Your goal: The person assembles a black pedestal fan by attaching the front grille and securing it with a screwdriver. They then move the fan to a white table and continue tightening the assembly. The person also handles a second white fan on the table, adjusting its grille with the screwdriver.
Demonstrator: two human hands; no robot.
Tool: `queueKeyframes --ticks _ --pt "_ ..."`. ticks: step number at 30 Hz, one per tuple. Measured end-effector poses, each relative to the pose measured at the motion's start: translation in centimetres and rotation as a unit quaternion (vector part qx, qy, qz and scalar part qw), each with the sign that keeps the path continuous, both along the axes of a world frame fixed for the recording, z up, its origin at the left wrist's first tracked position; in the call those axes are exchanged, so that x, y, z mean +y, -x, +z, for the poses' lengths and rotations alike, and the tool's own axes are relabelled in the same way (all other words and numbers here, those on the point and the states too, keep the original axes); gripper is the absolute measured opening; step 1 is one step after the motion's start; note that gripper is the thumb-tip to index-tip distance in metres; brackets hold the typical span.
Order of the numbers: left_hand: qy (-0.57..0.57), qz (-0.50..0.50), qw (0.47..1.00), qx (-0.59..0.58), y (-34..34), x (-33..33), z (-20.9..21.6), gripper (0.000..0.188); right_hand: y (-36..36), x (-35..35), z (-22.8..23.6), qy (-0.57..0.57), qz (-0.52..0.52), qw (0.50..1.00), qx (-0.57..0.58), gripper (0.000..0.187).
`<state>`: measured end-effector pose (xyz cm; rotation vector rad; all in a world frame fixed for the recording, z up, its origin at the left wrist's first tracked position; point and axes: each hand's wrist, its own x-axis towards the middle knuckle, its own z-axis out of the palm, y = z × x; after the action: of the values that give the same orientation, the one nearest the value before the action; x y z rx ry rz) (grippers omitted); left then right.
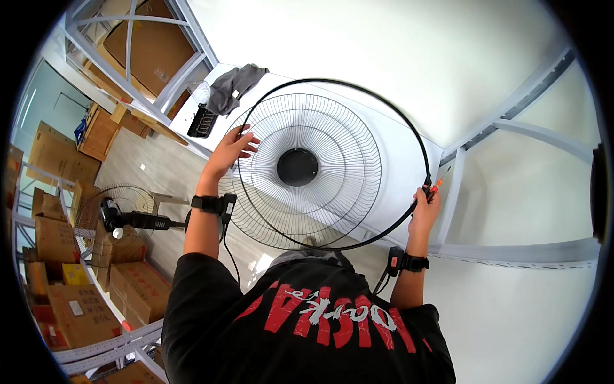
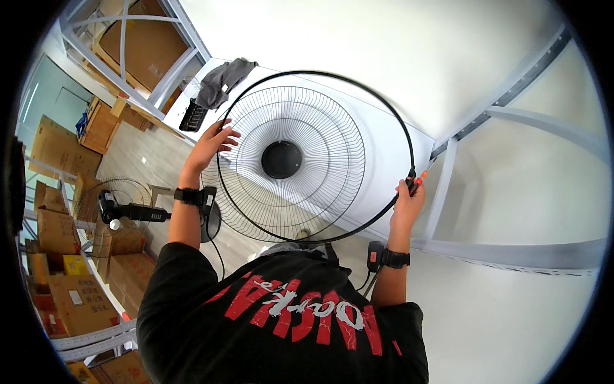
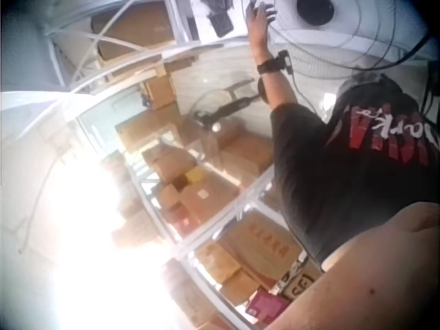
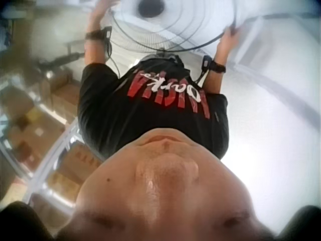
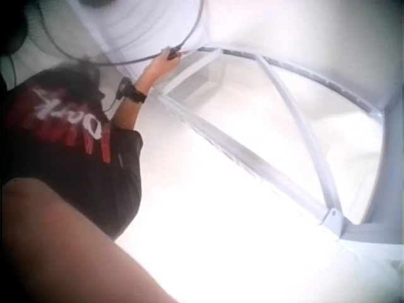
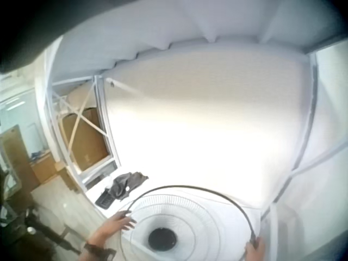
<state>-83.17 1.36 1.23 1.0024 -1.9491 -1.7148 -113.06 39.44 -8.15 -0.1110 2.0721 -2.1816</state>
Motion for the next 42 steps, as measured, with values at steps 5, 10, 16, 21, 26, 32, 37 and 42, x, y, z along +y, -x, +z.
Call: queueKeyframes --ticks 5,10,16,21,26,32,37,42 --pt "-0.011 -0.043 0.989 -0.143 3.1 -1.4 1.3 0.060 -0.2 1.2 -0.8 0.053 -0.008 0.996 -0.072 0.012" --pt "0.095 0.051 0.974 -0.197 -4.3 -5.6 -3.5 0.057 -0.8 1.7 -0.9 0.101 -0.030 0.984 -0.142 0.011" --pt "-0.105 0.184 0.956 -0.204 -15.5 1.4 -10.7 0.073 -0.6 1.3 -2.6 0.123 -0.022 0.981 -0.149 0.011" --pt "-0.372 0.111 0.917 0.092 -14.4 8.2 -12.6 0.072 0.2 1.1 -2.3 0.140 -0.012 0.975 -0.171 0.012" --pt "-0.343 0.139 0.921 0.125 -13.3 10.1 -12.6 0.046 1.6 0.9 -2.4 0.206 -0.012 0.954 -0.219 0.014" --pt "-0.337 0.066 0.931 0.120 -12.5 10.6 -12.5 0.050 -0.6 0.2 0.0 0.202 0.015 0.964 -0.175 0.012" --pt "-0.351 -0.066 0.930 0.082 -10.2 10.1 -13.4 0.071 -6.3 -1.2 2.0 0.147 0.008 0.981 -0.123 0.011" --pt "-0.381 -0.127 0.915 0.048 -8.2 10.0 -14.4 0.061 -11.4 -2.5 0.6 0.069 0.010 0.996 -0.058 0.019"
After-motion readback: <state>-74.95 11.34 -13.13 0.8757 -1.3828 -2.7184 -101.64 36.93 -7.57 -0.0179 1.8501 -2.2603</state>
